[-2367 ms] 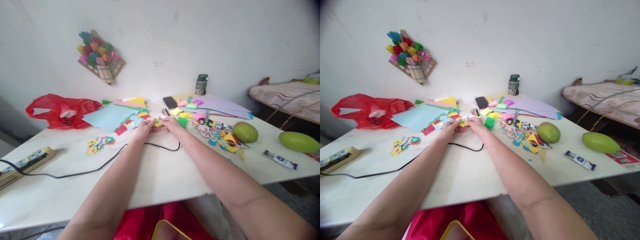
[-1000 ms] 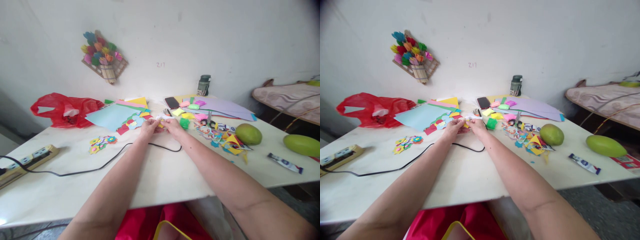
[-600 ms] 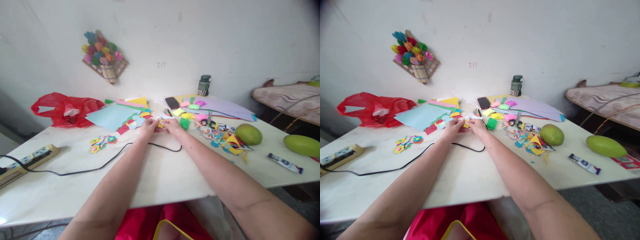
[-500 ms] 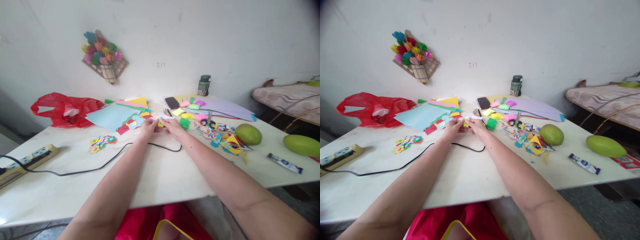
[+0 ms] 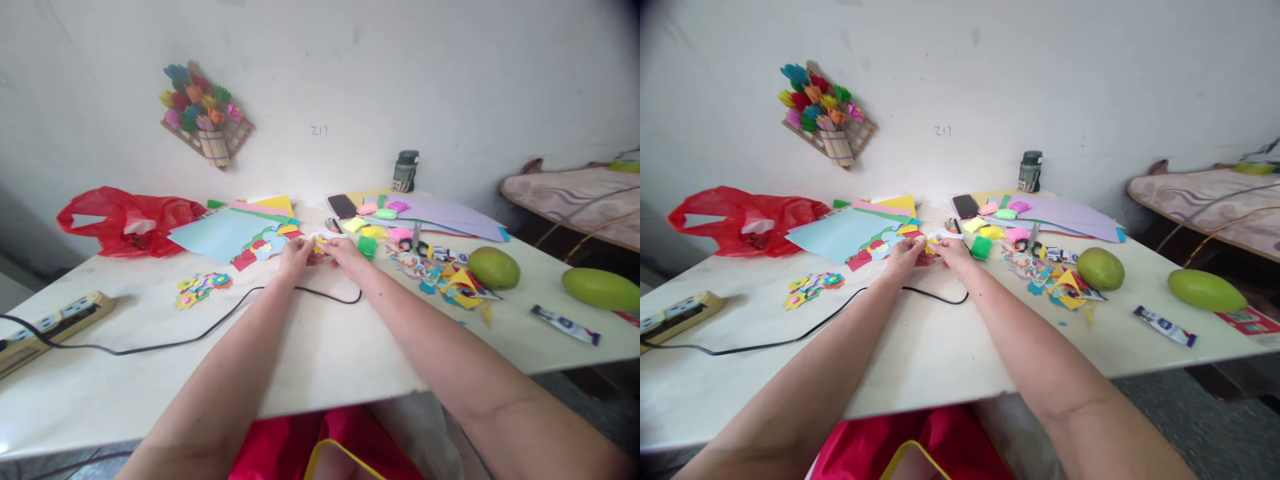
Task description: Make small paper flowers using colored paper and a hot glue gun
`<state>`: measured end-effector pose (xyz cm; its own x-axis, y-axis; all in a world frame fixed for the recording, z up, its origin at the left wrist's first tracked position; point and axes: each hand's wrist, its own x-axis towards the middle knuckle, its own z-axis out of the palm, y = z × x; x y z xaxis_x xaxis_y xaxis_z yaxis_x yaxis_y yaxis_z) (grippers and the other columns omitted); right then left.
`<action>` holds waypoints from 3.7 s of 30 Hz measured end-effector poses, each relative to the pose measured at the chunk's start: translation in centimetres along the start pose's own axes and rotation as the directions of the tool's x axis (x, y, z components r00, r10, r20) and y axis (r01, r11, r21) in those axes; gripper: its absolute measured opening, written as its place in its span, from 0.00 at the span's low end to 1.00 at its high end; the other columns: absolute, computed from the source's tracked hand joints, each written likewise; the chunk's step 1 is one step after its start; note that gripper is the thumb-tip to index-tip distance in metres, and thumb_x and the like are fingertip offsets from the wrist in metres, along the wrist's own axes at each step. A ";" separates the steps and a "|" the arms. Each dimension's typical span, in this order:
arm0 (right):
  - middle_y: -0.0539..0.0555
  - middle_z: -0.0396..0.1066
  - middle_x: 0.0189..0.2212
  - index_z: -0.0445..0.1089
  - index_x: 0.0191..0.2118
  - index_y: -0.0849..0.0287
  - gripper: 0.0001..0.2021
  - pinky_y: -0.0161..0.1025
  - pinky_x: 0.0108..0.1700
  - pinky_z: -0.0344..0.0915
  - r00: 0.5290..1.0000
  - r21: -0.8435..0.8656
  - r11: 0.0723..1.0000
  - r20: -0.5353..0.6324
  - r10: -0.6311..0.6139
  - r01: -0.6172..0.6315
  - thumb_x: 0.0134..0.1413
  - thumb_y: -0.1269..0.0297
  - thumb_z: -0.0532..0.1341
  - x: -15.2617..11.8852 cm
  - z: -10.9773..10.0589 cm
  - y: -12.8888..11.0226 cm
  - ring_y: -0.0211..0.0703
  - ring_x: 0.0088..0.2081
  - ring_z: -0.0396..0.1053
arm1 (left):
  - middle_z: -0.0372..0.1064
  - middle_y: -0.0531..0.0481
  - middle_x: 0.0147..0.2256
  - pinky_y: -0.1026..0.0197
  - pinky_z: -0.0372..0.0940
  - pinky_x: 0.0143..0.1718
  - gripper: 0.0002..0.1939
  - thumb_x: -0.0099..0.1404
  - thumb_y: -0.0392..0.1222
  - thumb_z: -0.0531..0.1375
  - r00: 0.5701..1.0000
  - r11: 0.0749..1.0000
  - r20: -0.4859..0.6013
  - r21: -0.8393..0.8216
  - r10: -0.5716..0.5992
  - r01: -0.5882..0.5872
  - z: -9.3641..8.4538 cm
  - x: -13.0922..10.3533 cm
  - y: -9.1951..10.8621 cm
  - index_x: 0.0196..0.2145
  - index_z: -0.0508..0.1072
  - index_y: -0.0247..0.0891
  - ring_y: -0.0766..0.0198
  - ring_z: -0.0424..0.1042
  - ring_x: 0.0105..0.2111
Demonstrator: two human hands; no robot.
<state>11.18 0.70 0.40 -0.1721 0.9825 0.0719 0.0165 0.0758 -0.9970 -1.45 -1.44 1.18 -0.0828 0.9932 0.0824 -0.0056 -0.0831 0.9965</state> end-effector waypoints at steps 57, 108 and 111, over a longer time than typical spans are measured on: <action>0.50 0.66 0.20 0.67 0.24 0.62 0.10 0.29 0.19 0.51 1.000 0.031 0.999 0.019 0.020 -0.021 0.44 0.60 0.61 -0.2 -0.1 -0.4 0.34 0.24 0.62 | 0.68 0.52 0.18 0.61 0.66 0.24 0.13 0.57 0.48 0.57 0.999 0.998 0.040 0.062 0.013 -0.016 0.1 -0.2 0.0 0.26 0.60 0.37 0.66 0.68 0.17; 0.48 0.63 0.19 0.62 0.20 0.60 0.07 0.29 0.19 0.49 0.997 0.120 0.991 -0.031 0.068 -0.064 0.34 0.65 0.62 0.1 -0.3 -0.3 0.33 0.24 0.60 | 0.66 0.53 0.18 0.67 0.58 0.20 0.18 0.51 0.55 0.61 0.969 0.951 0.190 0.233 0.159 -0.202 -0.9 0.3 -0.7 0.25 0.61 0.37 0.69 0.65 0.17; 0.49 0.64 0.19 0.63 0.20 0.61 0.08 0.29 0.19 0.49 0.996 0.138 0.986 0.004 0.089 -0.088 0.32 0.65 0.63 0.2 -0.4 -0.1 0.34 0.25 0.61 | 0.65 0.54 0.19 0.67 0.57 0.20 0.19 0.50 0.54 0.62 0.969 0.948 0.170 0.233 0.178 -0.215 -1.0 0.4 -0.8 0.26 0.60 0.37 0.70 0.65 0.17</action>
<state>11.55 0.95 0.55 -0.1736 0.9847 -0.0170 -0.1048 -0.0356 -0.9939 -2.47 -1.06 0.37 0.0886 0.9616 0.2597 0.2448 -0.2737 0.9301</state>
